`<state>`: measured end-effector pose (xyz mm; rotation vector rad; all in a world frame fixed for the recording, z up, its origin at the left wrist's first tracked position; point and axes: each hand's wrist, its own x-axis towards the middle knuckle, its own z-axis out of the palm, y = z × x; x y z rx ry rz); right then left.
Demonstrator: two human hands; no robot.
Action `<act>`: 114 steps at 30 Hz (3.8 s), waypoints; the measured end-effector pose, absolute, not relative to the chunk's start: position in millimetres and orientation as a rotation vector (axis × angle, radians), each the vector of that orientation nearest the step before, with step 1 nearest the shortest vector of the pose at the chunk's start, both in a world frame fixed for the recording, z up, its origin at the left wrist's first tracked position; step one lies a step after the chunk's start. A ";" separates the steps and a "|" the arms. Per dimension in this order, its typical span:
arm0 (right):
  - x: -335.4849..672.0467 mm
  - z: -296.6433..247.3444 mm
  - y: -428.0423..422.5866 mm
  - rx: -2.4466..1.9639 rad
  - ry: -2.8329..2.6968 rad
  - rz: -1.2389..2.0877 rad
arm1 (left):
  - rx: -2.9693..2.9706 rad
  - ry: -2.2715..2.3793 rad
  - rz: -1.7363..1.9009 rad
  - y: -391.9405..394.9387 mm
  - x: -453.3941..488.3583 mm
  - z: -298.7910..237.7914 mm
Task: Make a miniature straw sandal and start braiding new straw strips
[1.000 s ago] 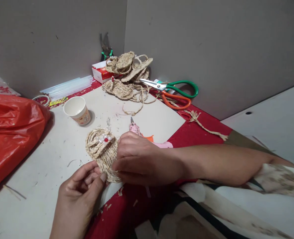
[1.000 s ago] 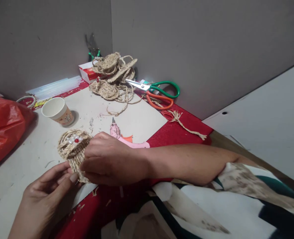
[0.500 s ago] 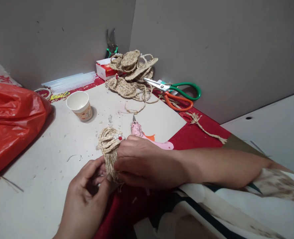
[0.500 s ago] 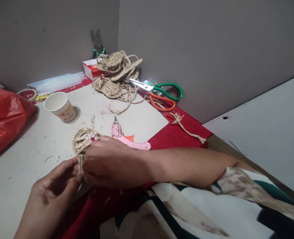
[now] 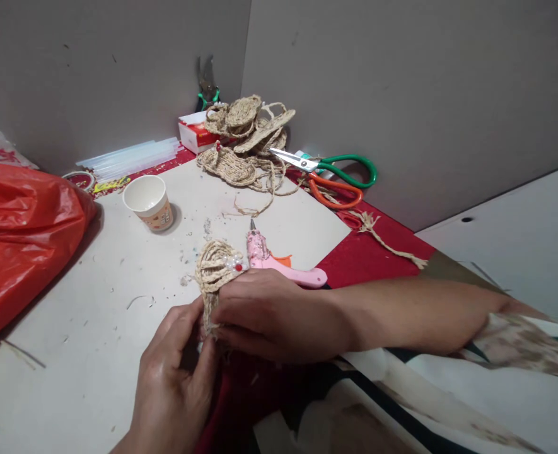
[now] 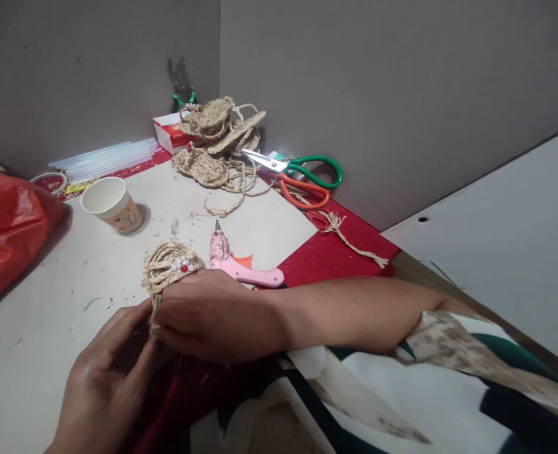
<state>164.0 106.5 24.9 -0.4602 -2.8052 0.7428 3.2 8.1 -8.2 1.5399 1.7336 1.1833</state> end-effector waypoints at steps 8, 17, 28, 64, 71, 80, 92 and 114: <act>172.0 23.1 106.8 -0.406 -2.642 0.680 | 1.261 1.884 1.225 9.0 3.5 -0.8; 177.4 20.6 114.2 -0.428 -2.080 0.656 | 0.780 1.945 1.288 16.3 -10.6 0.7; 167.3 8.2 125.2 -0.598 -2.093 0.931 | 0.770 1.934 1.427 17.5 -25.7 -7.0; 165.0 9.7 126.4 -0.701 -1.950 1.382 | 0.501 1.689 1.193 15.4 -26.3 -3.9; 165.2 10.6 127.2 -0.681 -1.935 1.463 | 0.445 1.551 1.256 16.5 -28.0 -0.8; 168.3 16.1 129.7 -0.711 -1.863 1.763 | 0.303 1.431 1.159 18.4 -22.7 6.3; 166.7 21.1 135.9 -0.799 -1.790 1.945 | 0.099 1.370 1.249 23.9 -20.9 8.4; 166.9 7.8 130.8 -0.527 -2.061 1.031 | 0.155 1.464 1.369 26.4 -28.0 2.9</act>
